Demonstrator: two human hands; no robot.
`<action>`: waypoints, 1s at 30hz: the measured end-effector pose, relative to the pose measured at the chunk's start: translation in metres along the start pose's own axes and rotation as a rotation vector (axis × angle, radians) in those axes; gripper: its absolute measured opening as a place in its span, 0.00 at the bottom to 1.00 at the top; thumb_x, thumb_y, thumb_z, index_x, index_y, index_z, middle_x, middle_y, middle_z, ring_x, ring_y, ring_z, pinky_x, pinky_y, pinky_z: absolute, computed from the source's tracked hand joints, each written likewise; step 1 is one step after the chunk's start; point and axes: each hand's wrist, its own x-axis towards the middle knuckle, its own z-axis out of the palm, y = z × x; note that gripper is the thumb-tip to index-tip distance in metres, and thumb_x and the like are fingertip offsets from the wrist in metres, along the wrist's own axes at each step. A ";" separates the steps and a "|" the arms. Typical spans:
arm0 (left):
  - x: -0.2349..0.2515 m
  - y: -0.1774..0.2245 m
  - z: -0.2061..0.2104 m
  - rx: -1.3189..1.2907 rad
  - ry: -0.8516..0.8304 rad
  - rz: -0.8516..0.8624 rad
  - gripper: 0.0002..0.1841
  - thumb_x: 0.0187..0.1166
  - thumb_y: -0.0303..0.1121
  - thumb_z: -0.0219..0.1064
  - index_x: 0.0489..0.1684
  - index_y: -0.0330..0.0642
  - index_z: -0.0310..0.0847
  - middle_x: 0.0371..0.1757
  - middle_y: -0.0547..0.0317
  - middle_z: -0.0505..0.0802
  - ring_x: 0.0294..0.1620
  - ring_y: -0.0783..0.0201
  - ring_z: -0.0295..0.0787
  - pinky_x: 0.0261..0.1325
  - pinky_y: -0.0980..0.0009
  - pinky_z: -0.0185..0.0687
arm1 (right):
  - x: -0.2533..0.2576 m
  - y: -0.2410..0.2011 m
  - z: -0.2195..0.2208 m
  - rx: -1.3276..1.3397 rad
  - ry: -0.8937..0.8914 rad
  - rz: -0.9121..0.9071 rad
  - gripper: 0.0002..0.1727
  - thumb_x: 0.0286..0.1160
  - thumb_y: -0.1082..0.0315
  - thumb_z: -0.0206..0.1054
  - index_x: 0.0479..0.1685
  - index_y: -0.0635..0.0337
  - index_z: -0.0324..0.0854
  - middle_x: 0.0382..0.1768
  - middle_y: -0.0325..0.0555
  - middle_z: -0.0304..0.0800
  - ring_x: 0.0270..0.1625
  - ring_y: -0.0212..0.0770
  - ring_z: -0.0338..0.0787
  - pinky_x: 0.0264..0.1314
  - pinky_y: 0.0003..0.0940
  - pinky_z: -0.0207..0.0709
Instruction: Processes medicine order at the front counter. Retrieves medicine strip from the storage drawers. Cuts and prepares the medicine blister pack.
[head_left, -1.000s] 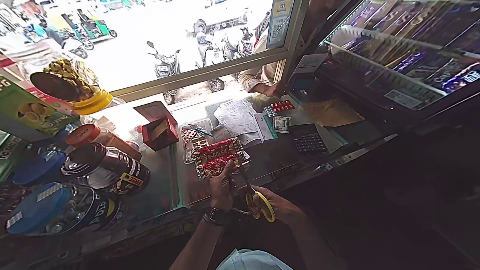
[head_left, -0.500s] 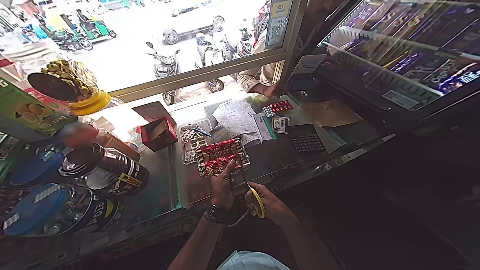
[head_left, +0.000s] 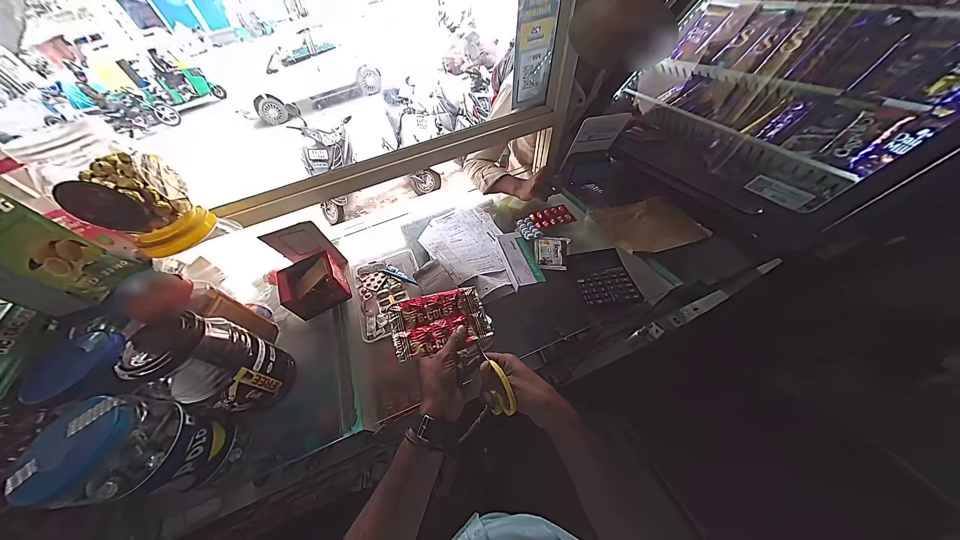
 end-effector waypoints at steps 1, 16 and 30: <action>0.005 -0.002 0.000 0.029 0.014 -0.005 0.06 0.74 0.24 0.74 0.38 0.30 0.82 0.17 0.55 0.88 0.06 0.74 0.68 0.10 0.78 0.70 | 0.004 0.002 0.000 -0.002 0.022 -0.002 0.14 0.82 0.55 0.64 0.47 0.57 0.80 0.18 0.29 0.78 0.17 0.25 0.79 0.24 0.21 0.77; -0.011 0.049 -0.144 -0.079 0.281 0.273 0.07 0.85 0.29 0.64 0.35 0.40 0.84 0.15 0.63 0.86 0.05 0.77 0.68 0.07 0.81 0.67 | 0.023 -0.024 0.048 -1.220 0.089 0.222 0.32 0.83 0.45 0.62 0.86 0.41 0.69 0.52 0.56 0.92 0.55 0.61 0.91 0.56 0.63 0.80; -0.089 0.064 -0.253 -0.028 0.279 0.400 0.14 0.88 0.33 0.58 0.32 0.50 0.89 0.14 0.67 0.87 0.10 0.76 0.77 0.17 0.80 0.77 | 0.091 -0.013 0.112 -1.208 0.376 -0.230 0.19 0.85 0.54 0.59 0.59 0.51 0.91 0.55 0.47 0.95 0.60 0.51 0.92 0.59 0.53 0.84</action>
